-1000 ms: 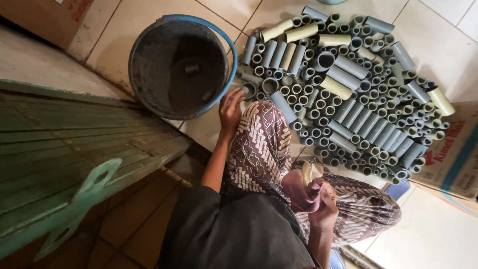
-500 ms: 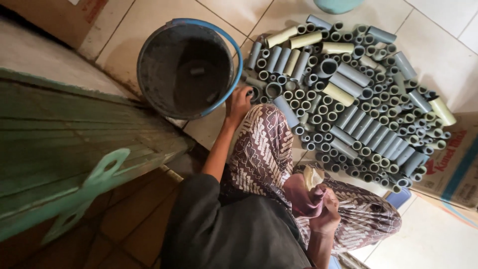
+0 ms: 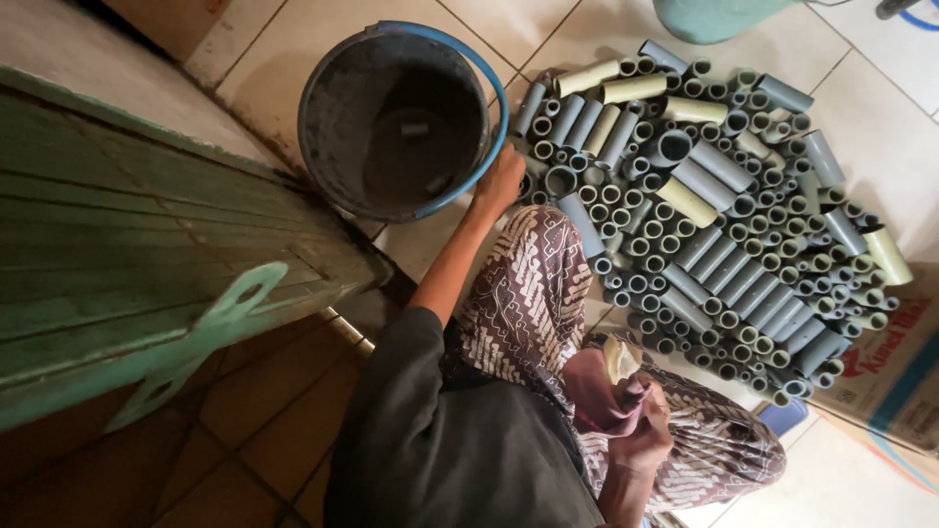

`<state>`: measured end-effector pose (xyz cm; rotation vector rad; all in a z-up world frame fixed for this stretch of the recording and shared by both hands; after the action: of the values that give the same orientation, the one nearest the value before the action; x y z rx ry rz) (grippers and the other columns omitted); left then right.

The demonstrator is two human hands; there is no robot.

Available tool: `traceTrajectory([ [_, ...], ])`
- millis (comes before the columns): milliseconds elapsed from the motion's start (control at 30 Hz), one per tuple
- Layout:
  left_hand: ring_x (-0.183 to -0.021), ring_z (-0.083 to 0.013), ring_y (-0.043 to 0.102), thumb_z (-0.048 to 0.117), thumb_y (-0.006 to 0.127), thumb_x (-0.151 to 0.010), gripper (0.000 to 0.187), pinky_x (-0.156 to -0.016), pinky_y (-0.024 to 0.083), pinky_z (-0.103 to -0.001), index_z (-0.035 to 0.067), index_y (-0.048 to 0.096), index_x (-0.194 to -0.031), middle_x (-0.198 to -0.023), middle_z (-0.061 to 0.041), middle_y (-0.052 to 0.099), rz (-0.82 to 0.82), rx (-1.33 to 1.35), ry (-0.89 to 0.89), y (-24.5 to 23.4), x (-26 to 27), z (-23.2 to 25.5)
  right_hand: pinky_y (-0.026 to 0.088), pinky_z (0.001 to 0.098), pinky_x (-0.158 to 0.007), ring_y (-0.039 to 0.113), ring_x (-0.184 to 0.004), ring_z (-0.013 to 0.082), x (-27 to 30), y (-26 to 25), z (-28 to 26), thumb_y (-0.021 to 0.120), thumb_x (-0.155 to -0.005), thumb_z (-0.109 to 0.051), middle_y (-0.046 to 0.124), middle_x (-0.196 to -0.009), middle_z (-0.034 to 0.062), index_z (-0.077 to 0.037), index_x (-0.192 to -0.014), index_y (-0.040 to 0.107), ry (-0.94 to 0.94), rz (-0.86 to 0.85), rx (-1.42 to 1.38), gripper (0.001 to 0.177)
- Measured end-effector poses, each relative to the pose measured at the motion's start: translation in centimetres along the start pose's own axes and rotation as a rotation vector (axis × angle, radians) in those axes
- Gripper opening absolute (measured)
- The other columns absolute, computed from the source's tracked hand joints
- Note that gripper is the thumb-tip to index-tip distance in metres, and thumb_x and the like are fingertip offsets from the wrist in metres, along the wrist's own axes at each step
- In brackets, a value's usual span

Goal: The person sits on the floor and repeatedly picks up small plastic pipe fittings from a pile. They wipe each fitting with a cloth, sometimes dipping the cloth into a bucket, and then place the cleaned fitting back onto the pile.

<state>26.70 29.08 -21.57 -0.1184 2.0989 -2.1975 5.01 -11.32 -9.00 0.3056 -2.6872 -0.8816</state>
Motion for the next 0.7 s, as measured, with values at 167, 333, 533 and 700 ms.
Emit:
traceTrajectory([
  [167,-0.092,-0.0312,0.061,0.016,0.077,-0.084,0.007,-0.077,0.049,-0.041,0.010,0.074,-0.086,-0.103,-0.019,0.063,-0.075,0.158,0.009,-1.4,0.9,-0.1,0.043,0.0255,-0.061,0.053,-0.060,0.0127,-0.3,0.1,-0.3,0.057,-0.093,-0.025,0.064,-0.074,-0.0014,-0.009,-0.096,0.070,0.007,-0.027,0.026,0.022],
  [333,-0.087,-0.0252,0.067,0.010,0.062,-0.100,0.014,-0.078,0.053,-0.038,0.000,0.069,-0.106,-0.104,-0.014,0.063,0.005,0.883,0.097,-11.4,5.8,-0.1,0.044,0.0266,-0.069,0.056,-0.067,0.0139,-0.7,0.0,-0.2,0.056,-0.094,-0.024,0.067,-0.080,0.0002,-0.007,-0.101,0.072,0.006,-0.003,0.034,0.024],
  [533,-0.070,-0.0080,0.056,0.012,0.044,-0.108,0.022,-0.060,0.050,-0.016,0.003,0.058,-0.122,-0.094,-0.008,0.063,0.167,1.559,0.174,-23.7,7.1,-2.9,0.041,0.0241,-0.062,0.051,-0.061,0.0109,-1.7,0.6,-0.2,0.056,-0.095,-0.025,0.063,-0.076,-0.0019,-0.011,-0.090,0.069,0.021,-0.046,0.005,0.020],
  [700,-0.090,-0.0316,0.066,-0.011,0.063,-0.081,0.030,-0.078,0.052,-0.043,0.011,0.065,-0.101,-0.097,-0.010,0.066,0.478,0.448,-0.217,-12.3,2.7,-15.4,0.043,0.0231,-0.067,0.058,-0.067,0.0143,-1.8,-0.5,0.3,0.056,-0.092,-0.020,0.067,-0.081,0.0036,-0.005,-0.097,0.072,0.013,-0.024,-0.057,0.022],
])
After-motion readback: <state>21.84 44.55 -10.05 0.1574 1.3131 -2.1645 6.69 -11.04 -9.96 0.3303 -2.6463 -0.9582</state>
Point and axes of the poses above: each hand's wrist, its own x-axis away from the middle knuckle, its own y-axis out of the palm, z = x × y, the point moved 2 cm from there along -x, towards the middle knuckle
